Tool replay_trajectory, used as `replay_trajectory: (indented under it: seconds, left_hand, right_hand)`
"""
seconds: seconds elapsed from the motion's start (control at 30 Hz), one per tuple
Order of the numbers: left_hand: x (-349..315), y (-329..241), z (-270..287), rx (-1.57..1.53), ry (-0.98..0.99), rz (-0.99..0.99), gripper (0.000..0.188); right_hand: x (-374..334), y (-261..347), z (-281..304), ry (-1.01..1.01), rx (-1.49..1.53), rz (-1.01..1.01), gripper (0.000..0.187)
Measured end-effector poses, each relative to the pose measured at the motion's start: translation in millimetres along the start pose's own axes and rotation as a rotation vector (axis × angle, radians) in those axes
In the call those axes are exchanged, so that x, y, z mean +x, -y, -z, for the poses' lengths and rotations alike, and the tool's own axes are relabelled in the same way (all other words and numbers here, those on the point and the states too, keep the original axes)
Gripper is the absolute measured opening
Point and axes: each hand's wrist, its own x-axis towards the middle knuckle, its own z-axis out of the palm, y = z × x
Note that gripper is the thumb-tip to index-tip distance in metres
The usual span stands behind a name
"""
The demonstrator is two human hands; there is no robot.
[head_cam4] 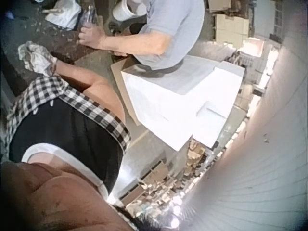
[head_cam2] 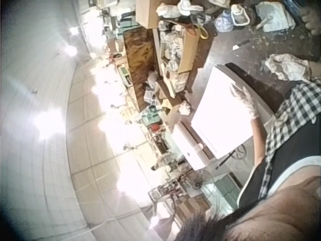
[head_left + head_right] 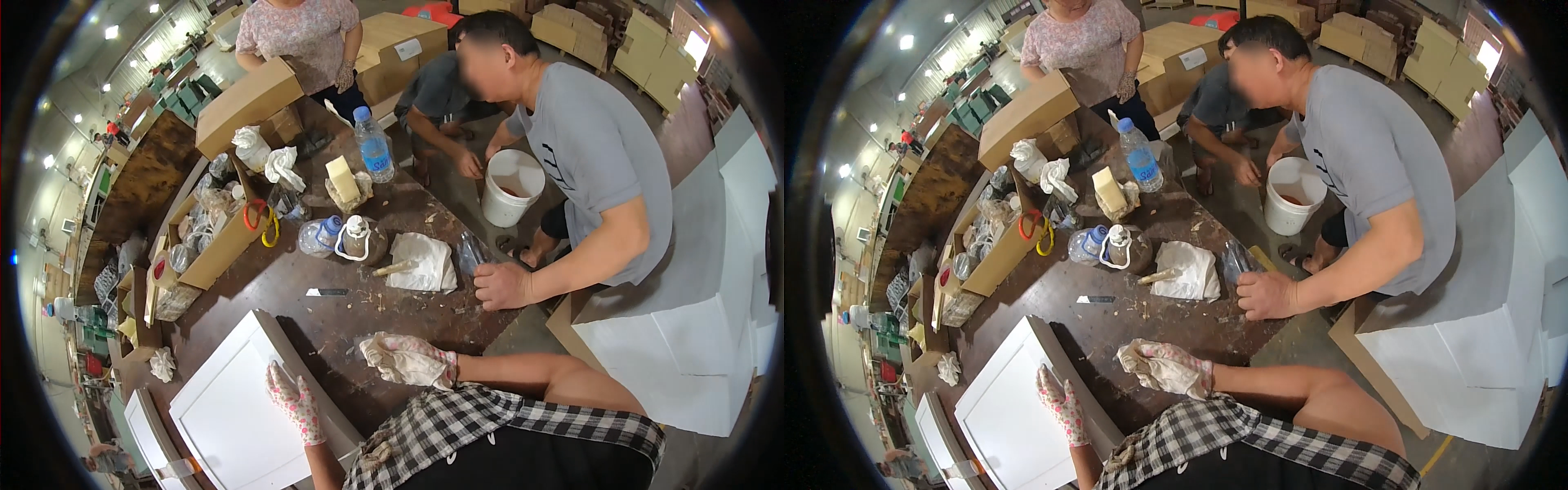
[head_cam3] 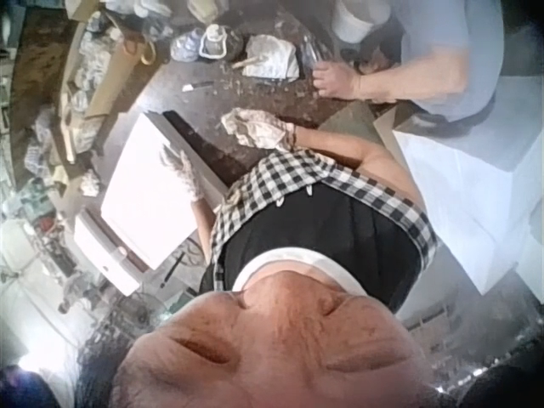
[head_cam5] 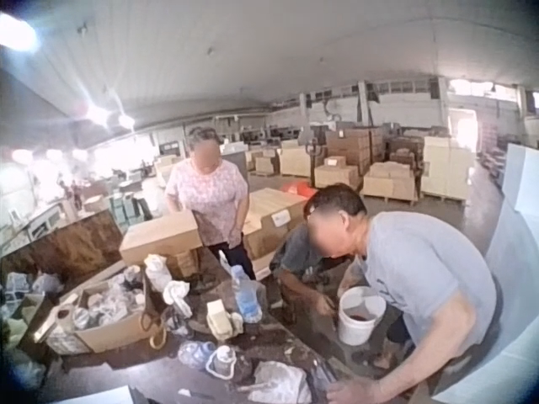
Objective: The person cleans a white cabinet door panel at a workbench by wiping its surface with a cloth, pouring liquid from a bottle onto the cloth, and turning the panel over to wipe the other side.
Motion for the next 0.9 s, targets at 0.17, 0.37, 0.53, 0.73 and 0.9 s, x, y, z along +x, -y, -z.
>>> replay_trajectory:
  seconds: [0.17, 0.37, 0.53, 0.73, 0.9]
  left_hand:
    - [-1.9, 1.6, 2.4, -0.017, 0.023, -0.030, 0.066]
    - [-2.6, -8.2, 4.8, 0.051, 0.015, -0.025, 0.073]
    - [1.0, -1.1, 1.2, 0.032, 0.024, -0.050, 0.074]
    - [6.8, -9.9, -0.1, 0.045, 0.037, -0.050, 0.070]
    - [0.4, -3.2, 9.6, 0.146, 0.051, -0.159, 0.064]
  right_hand:
    - [1.2, -4.8, 8.5, 0.041, 0.026, 0.006, 0.033]
    - [-0.7, -4.7, 10.2, -0.010, 0.019, -0.021, 0.034]
    - [4.2, -2.5, 10.9, 0.038, -0.008, -0.024, 0.034]
    - [2.5, 7.0, 9.2, 0.098, 0.018, 0.013, 0.032]
    - [-7.8, 2.0, 3.5, -0.045, 0.003, 0.054, 0.033]
